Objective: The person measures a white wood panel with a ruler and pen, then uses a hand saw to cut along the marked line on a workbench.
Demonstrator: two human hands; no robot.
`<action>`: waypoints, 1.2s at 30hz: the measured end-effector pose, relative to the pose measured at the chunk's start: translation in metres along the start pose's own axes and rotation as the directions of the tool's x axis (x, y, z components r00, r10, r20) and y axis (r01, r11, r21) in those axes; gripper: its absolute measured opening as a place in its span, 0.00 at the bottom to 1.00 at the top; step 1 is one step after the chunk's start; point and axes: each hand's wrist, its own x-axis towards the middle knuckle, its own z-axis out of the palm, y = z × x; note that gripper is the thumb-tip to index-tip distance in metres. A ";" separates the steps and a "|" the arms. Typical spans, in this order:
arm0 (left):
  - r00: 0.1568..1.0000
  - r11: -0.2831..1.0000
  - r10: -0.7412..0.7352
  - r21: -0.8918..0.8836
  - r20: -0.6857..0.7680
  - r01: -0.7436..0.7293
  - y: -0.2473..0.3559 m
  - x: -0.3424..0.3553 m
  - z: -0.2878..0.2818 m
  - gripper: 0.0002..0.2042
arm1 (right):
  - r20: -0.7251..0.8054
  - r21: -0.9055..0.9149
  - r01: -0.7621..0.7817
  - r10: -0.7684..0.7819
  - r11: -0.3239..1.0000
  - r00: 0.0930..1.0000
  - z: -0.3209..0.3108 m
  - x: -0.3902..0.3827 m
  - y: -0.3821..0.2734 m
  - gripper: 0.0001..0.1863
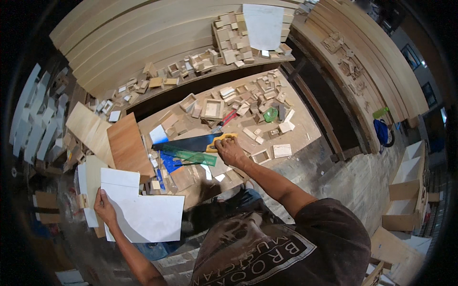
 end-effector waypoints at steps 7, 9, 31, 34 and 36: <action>0.985 0.995 0.094 0.051 -0.141 -0.088 0.040 0.008 0.004 0.22 | -0.196 0.112 0.139 -0.116 0.984 0.974 -0.033 -0.018 0.010 0.16; 0.968 0.984 0.160 0.106 -0.193 -0.141 0.066 0.006 -0.003 0.22 | -0.190 0.094 0.145 -0.125 0.985 0.974 -0.056 -0.028 0.010 0.15; 0.860 0.829 0.448 -0.475 0.245 -0.296 0.509 -0.252 0.462 0.14 | -0.007 0.974 -0.189 0.845 0.128 0.535 -0.197 -0.485 0.339 0.19; 0.816 0.846 0.420 -0.496 0.396 -0.195 0.567 -0.306 0.577 0.15 | -0.013 0.972 -0.209 0.909 0.109 0.416 -0.190 -0.524 0.358 0.20; 0.770 0.868 0.416 -0.465 0.484 -0.177 0.597 -0.337 0.629 0.15 | 0.002 0.972 -0.222 0.942 0.077 0.335 -0.185 -0.538 0.360 0.19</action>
